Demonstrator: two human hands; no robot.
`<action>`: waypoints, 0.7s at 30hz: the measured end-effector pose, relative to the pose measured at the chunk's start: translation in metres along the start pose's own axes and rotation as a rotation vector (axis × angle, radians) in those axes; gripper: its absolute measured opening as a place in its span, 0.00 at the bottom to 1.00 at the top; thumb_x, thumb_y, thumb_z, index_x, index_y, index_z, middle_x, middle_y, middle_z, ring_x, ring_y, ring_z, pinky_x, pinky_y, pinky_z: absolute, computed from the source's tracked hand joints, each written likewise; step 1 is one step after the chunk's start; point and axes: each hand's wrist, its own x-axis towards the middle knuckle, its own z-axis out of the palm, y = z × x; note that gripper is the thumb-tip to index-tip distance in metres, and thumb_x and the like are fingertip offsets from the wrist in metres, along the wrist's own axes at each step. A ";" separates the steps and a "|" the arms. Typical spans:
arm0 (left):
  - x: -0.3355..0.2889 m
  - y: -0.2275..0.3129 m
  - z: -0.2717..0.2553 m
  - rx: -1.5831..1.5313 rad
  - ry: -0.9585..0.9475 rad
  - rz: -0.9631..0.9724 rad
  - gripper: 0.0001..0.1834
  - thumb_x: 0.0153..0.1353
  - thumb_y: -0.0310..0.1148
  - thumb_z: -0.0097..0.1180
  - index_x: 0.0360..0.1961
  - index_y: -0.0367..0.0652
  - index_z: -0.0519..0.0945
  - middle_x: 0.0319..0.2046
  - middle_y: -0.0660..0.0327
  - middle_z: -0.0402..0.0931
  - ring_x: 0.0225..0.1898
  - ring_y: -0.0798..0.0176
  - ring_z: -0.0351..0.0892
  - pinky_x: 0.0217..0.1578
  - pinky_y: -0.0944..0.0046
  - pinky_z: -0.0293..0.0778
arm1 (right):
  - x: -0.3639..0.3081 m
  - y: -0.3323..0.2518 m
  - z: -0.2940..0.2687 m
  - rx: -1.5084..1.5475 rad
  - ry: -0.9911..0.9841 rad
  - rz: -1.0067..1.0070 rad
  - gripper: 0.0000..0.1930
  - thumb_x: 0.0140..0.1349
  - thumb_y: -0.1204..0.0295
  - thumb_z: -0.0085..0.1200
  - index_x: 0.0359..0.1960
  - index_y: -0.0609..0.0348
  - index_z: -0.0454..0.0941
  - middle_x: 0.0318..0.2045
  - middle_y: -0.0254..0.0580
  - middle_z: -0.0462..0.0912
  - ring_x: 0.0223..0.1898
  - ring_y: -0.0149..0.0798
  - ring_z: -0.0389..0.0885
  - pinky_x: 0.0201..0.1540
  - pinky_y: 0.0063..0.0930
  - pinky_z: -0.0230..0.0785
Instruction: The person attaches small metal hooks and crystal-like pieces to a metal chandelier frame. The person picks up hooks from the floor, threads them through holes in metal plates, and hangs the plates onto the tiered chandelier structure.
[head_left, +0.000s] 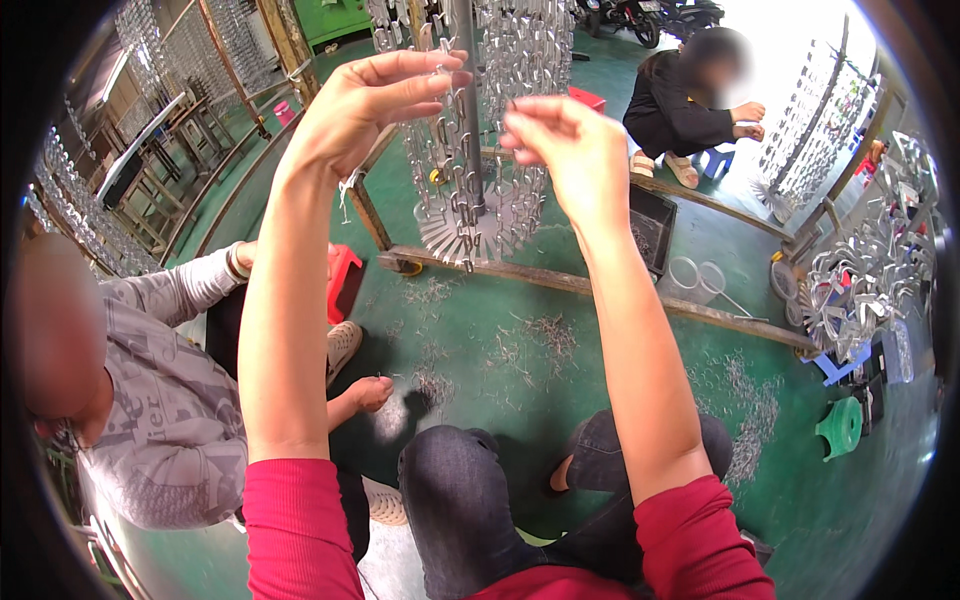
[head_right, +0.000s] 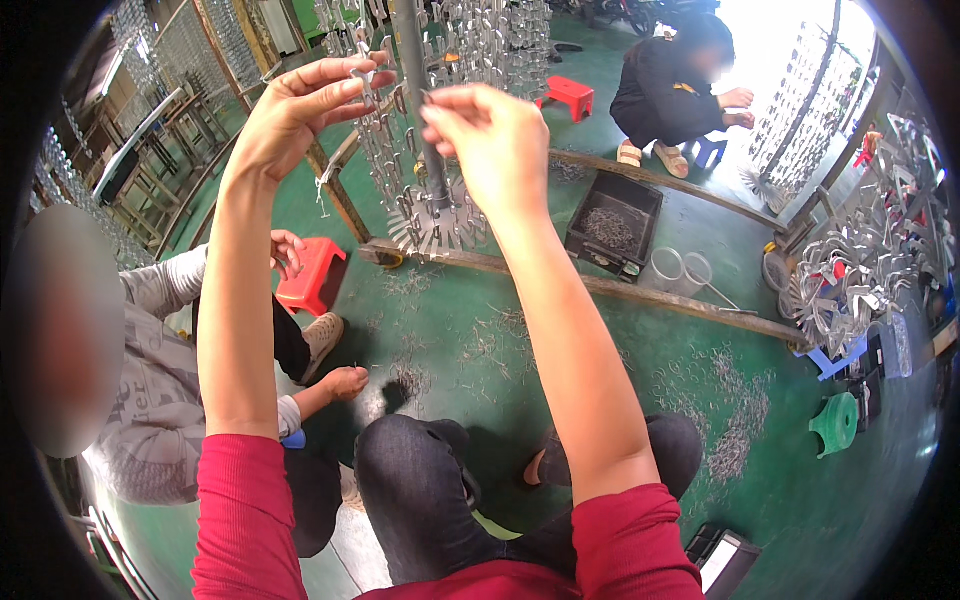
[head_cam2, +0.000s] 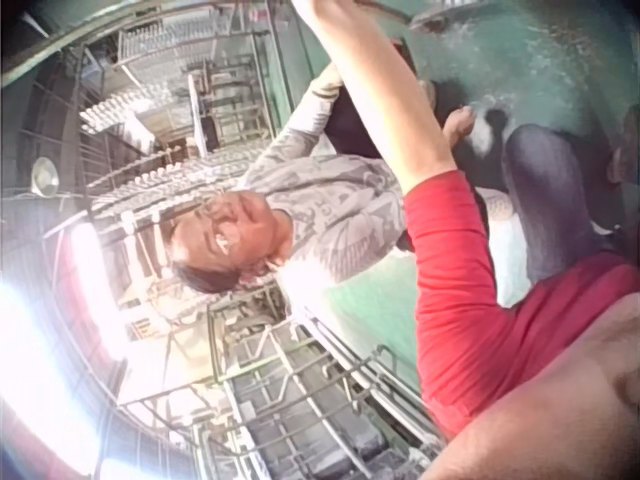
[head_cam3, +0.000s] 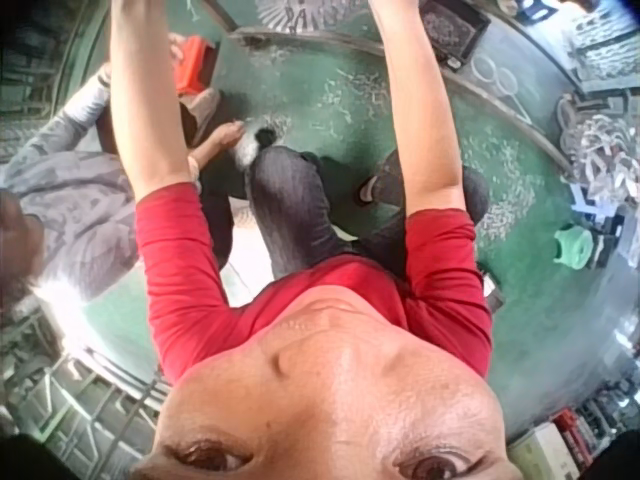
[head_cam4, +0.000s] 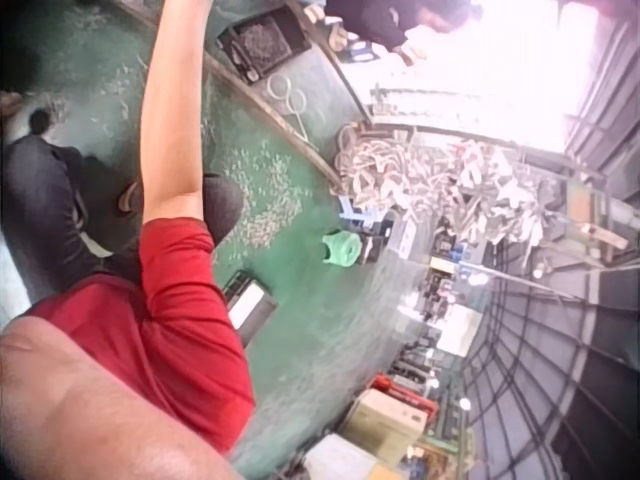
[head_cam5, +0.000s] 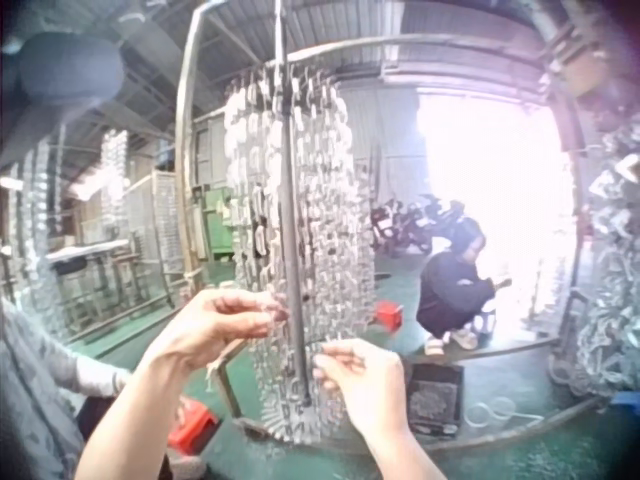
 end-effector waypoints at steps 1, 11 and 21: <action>0.001 0.002 -0.001 -0.010 -0.003 -0.001 0.13 0.57 0.30 0.56 0.44 0.40 0.79 0.52 0.56 0.72 0.52 0.59 0.73 0.51 0.60 0.70 | 0.009 -0.007 0.005 0.015 -0.014 -0.021 0.06 0.54 0.78 0.57 0.34 0.67 0.80 0.25 0.39 0.82 0.26 0.27 0.81 0.27 0.16 0.73; 0.003 -0.001 0.000 -0.043 0.013 -0.039 0.13 0.56 0.29 0.57 0.44 0.40 0.79 0.47 0.59 0.76 0.47 0.64 0.75 0.51 0.58 0.71 | 0.034 -0.010 0.029 0.037 -0.019 -0.110 0.05 0.52 0.81 0.58 0.32 0.66 0.78 0.25 0.42 0.83 0.24 0.29 0.81 0.25 0.19 0.74; -0.011 -0.006 0.007 0.009 0.105 -0.037 0.13 0.56 0.31 0.59 0.43 0.42 0.80 0.47 0.59 0.76 0.50 0.66 0.73 0.51 0.60 0.69 | 0.035 -0.001 0.023 -0.065 -0.105 -0.034 0.05 0.51 0.78 0.59 0.30 0.66 0.80 0.24 0.43 0.83 0.25 0.29 0.82 0.26 0.19 0.75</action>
